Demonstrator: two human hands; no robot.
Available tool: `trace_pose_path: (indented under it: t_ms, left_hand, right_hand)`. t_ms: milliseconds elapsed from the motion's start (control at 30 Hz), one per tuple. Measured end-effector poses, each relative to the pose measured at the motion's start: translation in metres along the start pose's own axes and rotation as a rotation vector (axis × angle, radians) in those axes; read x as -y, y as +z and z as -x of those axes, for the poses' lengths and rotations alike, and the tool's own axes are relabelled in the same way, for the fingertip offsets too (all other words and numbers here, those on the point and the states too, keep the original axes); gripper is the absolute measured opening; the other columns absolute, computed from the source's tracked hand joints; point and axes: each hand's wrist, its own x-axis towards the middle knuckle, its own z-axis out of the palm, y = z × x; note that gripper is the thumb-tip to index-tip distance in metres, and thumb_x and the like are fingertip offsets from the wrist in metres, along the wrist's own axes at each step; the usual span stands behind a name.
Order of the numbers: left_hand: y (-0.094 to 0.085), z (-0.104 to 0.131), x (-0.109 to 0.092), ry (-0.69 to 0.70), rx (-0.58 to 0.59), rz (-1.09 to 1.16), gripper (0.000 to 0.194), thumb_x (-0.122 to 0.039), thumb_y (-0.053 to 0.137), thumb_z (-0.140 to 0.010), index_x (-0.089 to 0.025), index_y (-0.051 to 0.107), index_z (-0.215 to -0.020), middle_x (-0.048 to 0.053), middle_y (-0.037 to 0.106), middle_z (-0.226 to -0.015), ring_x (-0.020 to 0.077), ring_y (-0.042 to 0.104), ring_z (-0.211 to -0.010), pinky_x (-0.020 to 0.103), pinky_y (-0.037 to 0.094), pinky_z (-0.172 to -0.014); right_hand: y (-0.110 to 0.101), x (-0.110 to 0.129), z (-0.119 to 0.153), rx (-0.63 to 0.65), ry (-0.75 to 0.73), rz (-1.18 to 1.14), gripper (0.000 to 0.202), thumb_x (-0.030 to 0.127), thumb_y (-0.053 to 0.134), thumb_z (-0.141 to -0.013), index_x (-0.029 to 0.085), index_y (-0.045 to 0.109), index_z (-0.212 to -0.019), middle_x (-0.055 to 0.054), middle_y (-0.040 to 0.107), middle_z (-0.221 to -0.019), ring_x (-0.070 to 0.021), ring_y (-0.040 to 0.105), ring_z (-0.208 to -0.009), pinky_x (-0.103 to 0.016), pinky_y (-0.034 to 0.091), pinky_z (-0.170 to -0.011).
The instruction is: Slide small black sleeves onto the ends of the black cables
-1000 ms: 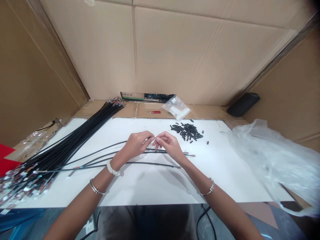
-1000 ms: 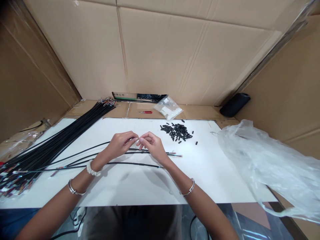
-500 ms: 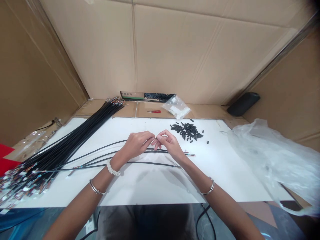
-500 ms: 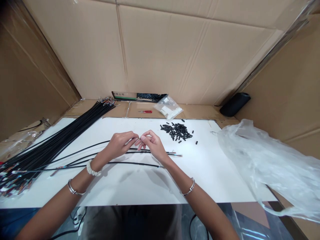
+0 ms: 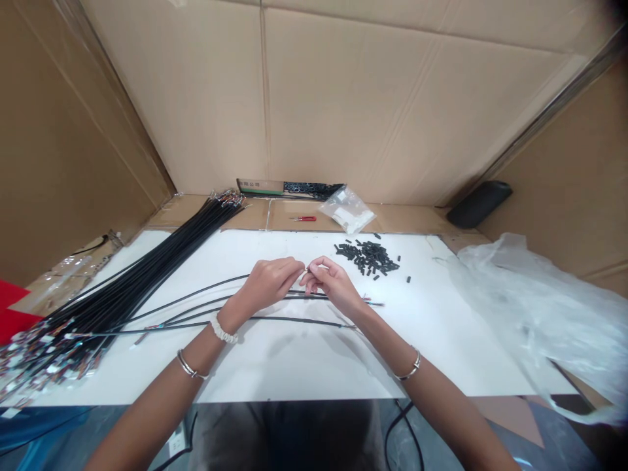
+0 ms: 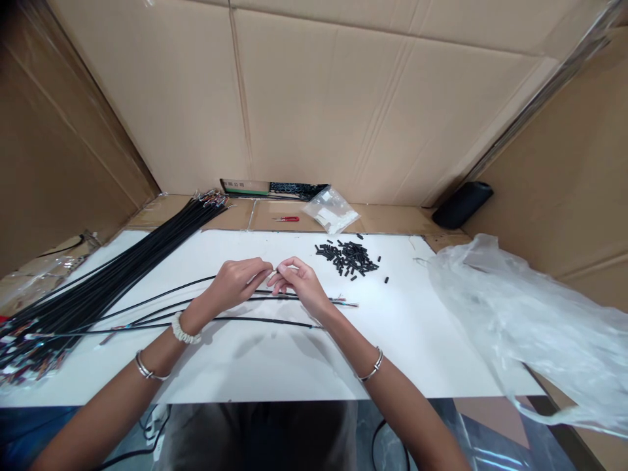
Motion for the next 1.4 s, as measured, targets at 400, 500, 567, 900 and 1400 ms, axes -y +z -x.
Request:
trace_pose_path:
  t_ms: [400, 500, 567, 900, 1400]
  left_hand:
    - [-0.002, -0.002, -0.002, -0.094, 0.031, 0.186, 0.021, -0.026, 0.039, -0.096, -0.017, 0.059, -0.094, 0.002, 0.067, -0.087, 0.0121, 0.060, -0.072, 0.022, 0.039, -0.063]
    - [-0.001, -0.002, -0.002, -0.093, 0.050, 0.174, 0.021, -0.026, 0.039, -0.096, -0.018, 0.058, -0.095, 0.002, 0.067, -0.089, 0.0123, 0.060, -0.074, 0.022, 0.040, -0.065]
    - [-0.001, -0.002, -0.002, -0.089, 0.059, 0.144, 0.020, -0.025, 0.039, -0.096, -0.018, 0.058, -0.095, 0.001, 0.067, -0.089, 0.0120, 0.061, -0.074, 0.022, 0.040, -0.065]
    - [0.007, 0.003, 0.001, 0.113, -0.080, -0.149, 0.021, -0.019, 0.037, -0.096, -0.018, 0.058, -0.098, 0.003, 0.066, -0.084, 0.0109, 0.061, -0.071, 0.020, 0.039, -0.057]
    - [0.003, 0.000, -0.002, -0.051, -0.108, 0.130, 0.020, -0.022, 0.042, -0.095, -0.017, 0.062, -0.093, 0.002, 0.068, -0.083, 0.0116, 0.061, -0.071, 0.022, 0.041, -0.064]
  right_hand:
    - [-0.014, 0.006, 0.005, 0.027, -0.547, 1.226, 0.021, 0.028, 0.040, -0.096, 0.017, 0.058, -0.102, -0.007, 0.068, -0.083, -0.0175, 0.058, -0.070, -0.030, 0.042, -0.068]
    - [-0.015, 0.004, 0.004, 0.033, -0.634, 1.337, 0.023, 0.023, 0.037, -0.096, 0.016, 0.059, -0.097, -0.007, 0.067, -0.077, -0.0169, 0.054, -0.064, -0.029, 0.040, -0.065]
    - [-0.016, 0.005, 0.004, 0.049, -0.644, 1.333, 0.024, 0.021, 0.036, -0.096, 0.016, 0.059, -0.095, -0.007, 0.067, -0.075, -0.0164, 0.054, -0.063, -0.029, 0.040, -0.065]
    - [-0.007, 0.014, 0.007, 0.035, -0.333, 0.845, 0.017, 0.026, 0.042, -0.095, 0.020, 0.056, -0.089, 0.000, 0.065, -0.074, -0.0116, 0.062, -0.066, -0.022, 0.045, -0.062]
    - [-0.012, 0.010, -0.004, -0.076, -0.155, 0.203, 0.023, 0.039, 0.062, -0.081, 0.017, 0.058, -0.086, -0.003, 0.067, -0.072, -0.0116, 0.057, -0.057, -0.027, 0.044, -0.058]
